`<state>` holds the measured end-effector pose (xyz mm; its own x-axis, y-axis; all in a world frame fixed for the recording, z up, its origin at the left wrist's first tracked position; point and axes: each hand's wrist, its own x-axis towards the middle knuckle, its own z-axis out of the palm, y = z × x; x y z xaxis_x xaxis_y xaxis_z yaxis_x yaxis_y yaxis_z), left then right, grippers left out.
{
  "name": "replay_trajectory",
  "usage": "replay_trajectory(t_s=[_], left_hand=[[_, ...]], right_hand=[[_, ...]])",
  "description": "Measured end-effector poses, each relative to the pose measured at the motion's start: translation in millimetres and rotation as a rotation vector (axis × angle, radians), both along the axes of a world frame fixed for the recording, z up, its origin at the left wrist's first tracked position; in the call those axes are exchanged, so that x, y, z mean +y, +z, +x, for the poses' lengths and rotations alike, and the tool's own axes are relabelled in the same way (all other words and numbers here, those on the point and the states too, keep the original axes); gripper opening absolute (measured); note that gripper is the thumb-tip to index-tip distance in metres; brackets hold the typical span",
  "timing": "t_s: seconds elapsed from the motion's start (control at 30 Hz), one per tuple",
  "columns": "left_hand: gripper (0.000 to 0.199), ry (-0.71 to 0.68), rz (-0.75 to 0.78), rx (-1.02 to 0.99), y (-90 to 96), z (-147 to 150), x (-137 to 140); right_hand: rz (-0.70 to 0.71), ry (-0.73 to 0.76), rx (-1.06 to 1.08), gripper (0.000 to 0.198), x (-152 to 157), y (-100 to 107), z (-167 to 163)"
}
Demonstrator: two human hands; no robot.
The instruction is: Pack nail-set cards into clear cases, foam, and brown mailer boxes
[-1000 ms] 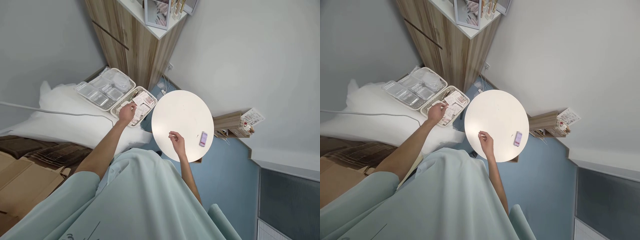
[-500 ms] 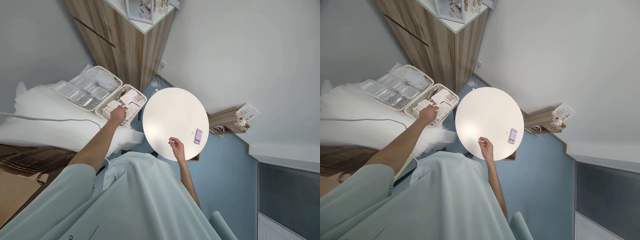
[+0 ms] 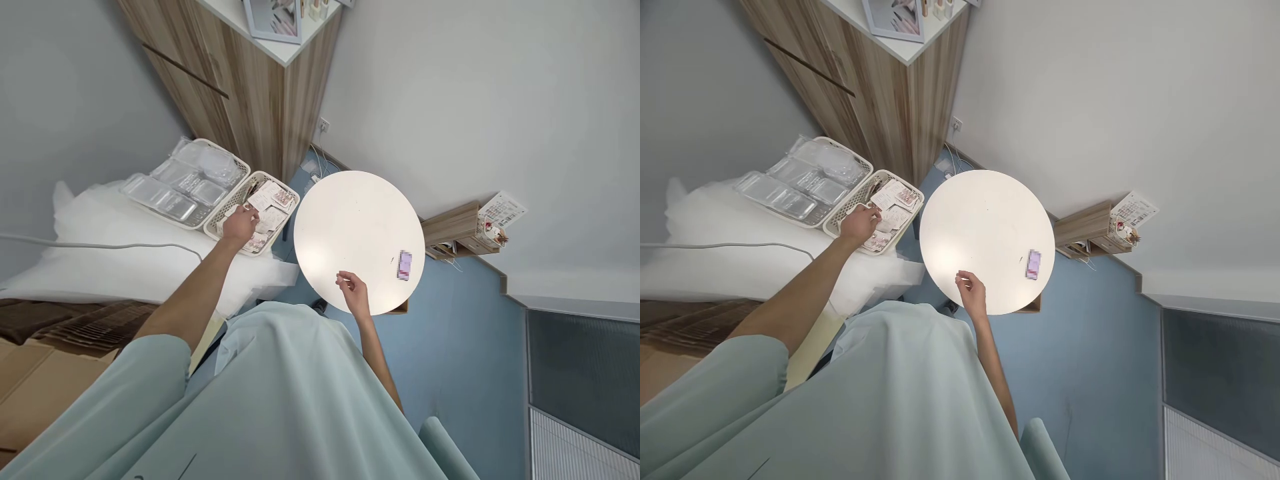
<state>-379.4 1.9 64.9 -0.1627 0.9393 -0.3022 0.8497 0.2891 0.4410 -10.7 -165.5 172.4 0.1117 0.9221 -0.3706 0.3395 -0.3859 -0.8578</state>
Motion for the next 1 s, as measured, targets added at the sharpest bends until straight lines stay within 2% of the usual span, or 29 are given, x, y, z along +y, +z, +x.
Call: replay_trajectory(t_s=[0.17,0.3,0.43,0.6,0.77,1.0], left_hand=[[0.033,0.136,0.187,-0.180,30.1,2.6,7.3],[0.032,0.202,0.226,-0.487,59.2,35.0,4.4],[0.045,0.111,0.170,-0.860,86.5,84.7,-19.2],[0.049,0.001,0.081,-0.984,115.3,139.4,-51.6],[0.047,0.027,0.081,-1.045,123.1,174.7,-63.6],[0.050,0.088,-0.039,-1.149,126.1,204.3,-72.6]], right_hand=[[0.007,-0.001,0.032,0.042,1.8,-4.2,-16.2],[0.022,0.001,0.061,0.040,10.9,-3.2,-24.1],[0.049,-0.028,0.115,0.043,23.4,2.4,-23.0],[0.066,-0.105,0.209,0.046,30.4,16.1,-10.2],[0.076,-0.168,0.262,0.048,25.3,22.6,7.3],[0.047,-0.192,0.367,0.047,15.4,21.2,36.1]])
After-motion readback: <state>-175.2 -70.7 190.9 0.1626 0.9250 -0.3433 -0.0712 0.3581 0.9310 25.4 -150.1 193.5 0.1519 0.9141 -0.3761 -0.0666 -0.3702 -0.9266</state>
